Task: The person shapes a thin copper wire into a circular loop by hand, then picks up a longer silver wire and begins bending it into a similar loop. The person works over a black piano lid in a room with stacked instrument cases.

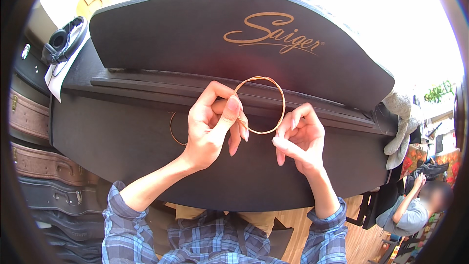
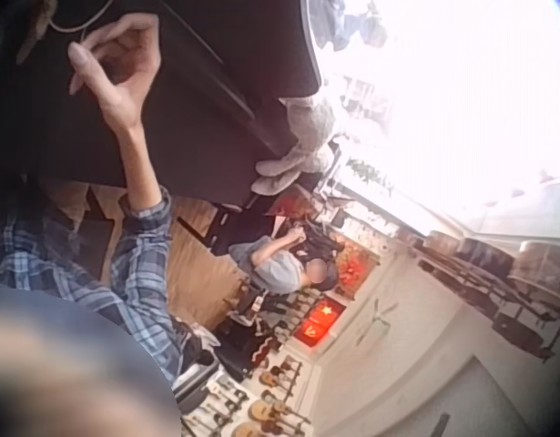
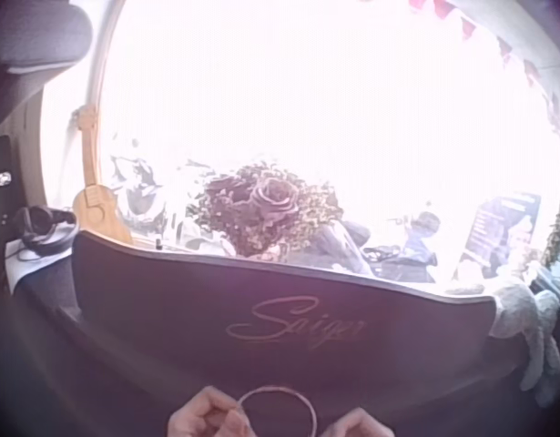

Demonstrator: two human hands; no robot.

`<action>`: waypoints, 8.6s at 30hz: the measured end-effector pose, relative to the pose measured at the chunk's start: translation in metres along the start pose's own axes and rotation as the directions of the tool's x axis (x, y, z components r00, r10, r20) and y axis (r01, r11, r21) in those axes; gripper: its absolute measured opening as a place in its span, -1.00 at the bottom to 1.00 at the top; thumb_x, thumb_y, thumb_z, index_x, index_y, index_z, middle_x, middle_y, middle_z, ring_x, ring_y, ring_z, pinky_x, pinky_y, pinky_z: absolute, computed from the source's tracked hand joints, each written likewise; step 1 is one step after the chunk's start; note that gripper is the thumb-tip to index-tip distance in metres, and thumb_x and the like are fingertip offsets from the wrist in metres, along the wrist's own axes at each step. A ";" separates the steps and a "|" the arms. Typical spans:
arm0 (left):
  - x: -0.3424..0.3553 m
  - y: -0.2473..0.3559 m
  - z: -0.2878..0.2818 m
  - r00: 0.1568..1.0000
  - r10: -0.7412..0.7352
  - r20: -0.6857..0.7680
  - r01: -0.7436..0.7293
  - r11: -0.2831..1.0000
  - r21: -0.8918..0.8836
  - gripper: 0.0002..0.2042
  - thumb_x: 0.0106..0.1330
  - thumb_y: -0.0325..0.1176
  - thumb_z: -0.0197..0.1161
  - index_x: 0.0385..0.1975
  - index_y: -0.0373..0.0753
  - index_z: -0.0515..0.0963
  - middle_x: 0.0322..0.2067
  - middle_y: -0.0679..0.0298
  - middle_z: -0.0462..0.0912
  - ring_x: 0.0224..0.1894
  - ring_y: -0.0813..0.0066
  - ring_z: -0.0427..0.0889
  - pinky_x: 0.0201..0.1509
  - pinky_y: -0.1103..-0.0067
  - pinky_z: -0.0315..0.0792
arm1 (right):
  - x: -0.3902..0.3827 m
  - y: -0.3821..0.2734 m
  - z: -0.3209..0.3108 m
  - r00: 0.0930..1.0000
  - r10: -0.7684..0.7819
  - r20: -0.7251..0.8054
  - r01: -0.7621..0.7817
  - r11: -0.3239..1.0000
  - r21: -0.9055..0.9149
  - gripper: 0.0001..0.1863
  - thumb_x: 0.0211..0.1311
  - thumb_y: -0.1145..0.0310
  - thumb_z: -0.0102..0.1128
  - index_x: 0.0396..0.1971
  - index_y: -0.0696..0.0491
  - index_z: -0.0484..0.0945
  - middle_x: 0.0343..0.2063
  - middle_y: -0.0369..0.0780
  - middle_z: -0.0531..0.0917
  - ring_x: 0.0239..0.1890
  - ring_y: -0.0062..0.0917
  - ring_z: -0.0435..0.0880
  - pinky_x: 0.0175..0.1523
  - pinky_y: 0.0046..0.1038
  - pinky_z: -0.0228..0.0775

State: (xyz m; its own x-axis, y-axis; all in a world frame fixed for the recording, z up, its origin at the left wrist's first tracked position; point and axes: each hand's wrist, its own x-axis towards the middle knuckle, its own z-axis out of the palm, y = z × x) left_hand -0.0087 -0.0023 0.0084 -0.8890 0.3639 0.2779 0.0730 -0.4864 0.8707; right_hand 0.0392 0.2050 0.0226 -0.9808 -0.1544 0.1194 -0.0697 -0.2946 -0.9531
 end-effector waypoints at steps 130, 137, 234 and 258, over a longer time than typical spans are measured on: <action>-0.469 -0.123 -0.132 0.377 0.569 -0.731 0.853 0.093 0.513 -0.55 0.24 -0.23 0.31 0.10 -0.25 0.48 0.12 0.23 0.54 0.19 0.27 0.46 0.28 0.31 0.19 | -0.161 0.172 0.086 0.960 0.026 0.277 0.191 0.663 -0.723 -0.77 0.52 0.47 -0.11 0.07 0.13 0.17 -0.33 -0.06 0.65 -0.50 -0.46 0.66 -0.25 -0.47 0.49; -0.469 -0.123 -0.134 0.364 0.543 -0.757 0.867 0.099 0.488 -0.57 0.21 -0.25 0.31 0.07 -0.26 0.49 0.13 0.25 0.54 0.21 0.26 0.46 0.27 0.31 0.19 | -0.163 0.182 0.095 0.931 0.175 0.321 0.154 0.609 -0.778 -0.81 0.52 0.46 -0.11 0.03 0.16 0.25 -0.34 -0.09 0.66 -0.47 -0.48 0.68 -0.23 -0.47 0.47; -0.247 -0.025 0.068 0.520 0.815 -0.255 0.266 0.129 0.955 -0.80 0.45 -0.41 0.17 -0.11 -0.37 0.35 -0.20 0.24 0.35 -0.17 0.44 0.35 0.06 0.50 0.32 | -0.137 -0.059 -0.244 0.506 -0.767 -0.394 -0.081 0.413 -0.907 -0.72 0.00 0.54 0.49 -0.27 0.05 0.63 -0.16 -0.24 0.47 -0.30 -0.52 0.58 -0.15 -0.41 0.51; 0.020 -0.102 0.257 0.782 -0.572 0.247 0.504 0.814 0.291 -0.61 0.58 -0.12 -0.07 0.14 -0.29 0.45 -0.49 0.32 0.56 -0.56 0.70 0.42 -0.45 0.71 0.36 | -0.207 -0.012 -0.139 0.641 -0.756 -0.136 0.055 0.221 -0.974 -0.82 -0.03 0.49 0.50 -0.41 -0.02 0.67 -0.50 -0.39 0.74 -0.54 -0.67 0.68 -0.50 -0.61 0.37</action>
State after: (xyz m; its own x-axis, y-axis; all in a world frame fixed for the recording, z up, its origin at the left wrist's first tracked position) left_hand 0.0825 0.2586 0.0298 -0.6255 0.7590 -0.1808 -0.2569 0.0184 0.9663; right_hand 0.2181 0.3716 -0.0292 -0.6004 0.2517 0.7590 -0.2466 0.8446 -0.4752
